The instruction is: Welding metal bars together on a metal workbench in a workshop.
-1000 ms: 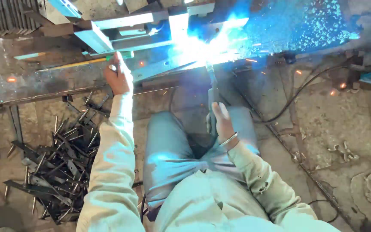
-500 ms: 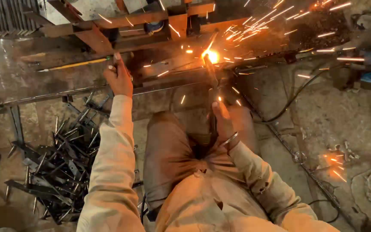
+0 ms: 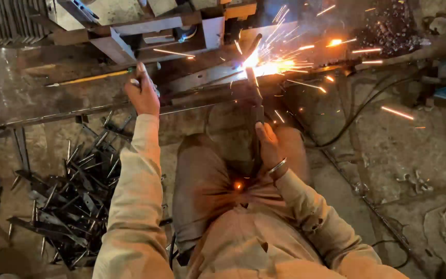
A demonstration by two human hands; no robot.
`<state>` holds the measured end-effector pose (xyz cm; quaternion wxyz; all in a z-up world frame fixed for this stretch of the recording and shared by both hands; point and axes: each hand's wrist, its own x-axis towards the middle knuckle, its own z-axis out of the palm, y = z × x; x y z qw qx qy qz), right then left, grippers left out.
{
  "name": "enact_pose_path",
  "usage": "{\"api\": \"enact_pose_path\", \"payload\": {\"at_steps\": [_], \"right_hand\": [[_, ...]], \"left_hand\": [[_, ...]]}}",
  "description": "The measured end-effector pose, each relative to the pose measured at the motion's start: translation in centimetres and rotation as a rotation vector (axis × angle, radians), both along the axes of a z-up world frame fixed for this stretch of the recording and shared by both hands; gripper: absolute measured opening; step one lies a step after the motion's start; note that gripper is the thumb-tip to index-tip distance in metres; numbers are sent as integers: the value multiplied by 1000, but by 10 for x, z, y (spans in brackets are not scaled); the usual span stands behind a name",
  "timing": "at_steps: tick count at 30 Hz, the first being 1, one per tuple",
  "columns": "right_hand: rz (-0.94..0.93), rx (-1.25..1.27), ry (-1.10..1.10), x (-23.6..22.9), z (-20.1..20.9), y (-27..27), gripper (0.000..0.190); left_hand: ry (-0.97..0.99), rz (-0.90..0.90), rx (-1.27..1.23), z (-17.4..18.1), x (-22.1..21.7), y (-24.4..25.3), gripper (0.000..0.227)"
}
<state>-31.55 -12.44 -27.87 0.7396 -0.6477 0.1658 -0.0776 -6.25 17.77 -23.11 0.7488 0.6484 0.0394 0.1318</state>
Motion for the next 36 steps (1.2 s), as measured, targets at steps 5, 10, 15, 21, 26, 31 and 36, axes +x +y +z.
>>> {"api": "enact_pose_path", "payload": {"at_steps": [5, 10, 15, 21, 26, 31, 36], "right_hand": [[-89, 241, 265, 3, 67, 18, 34], [-221, 356, 242, -5, 66, 19, 32], [-204, 359, 220, -21, 68, 21, 34], [-44, 249, 116, -22, 106, 53, 40], [124, 271, 149, -26, 78, 64, 36], [267, 184, 200, -20, 70, 78, 33], [343, 106, 206, -18, 65, 75, 32]], "left_hand": [[-102, -17, 63, 31, -13, -5, 50], [-75, -33, 62, 21, -8, -1, 51], [-9, -88, 48, 13, 7, 5, 40], [63, -137, 367, 9, 23, 26, 50], [179, -257, 553, 53, 16, 23, 62], [212, -400, 758, 51, 27, 5, 71], [-21, -506, 837, 82, 37, 4, 77]]}}
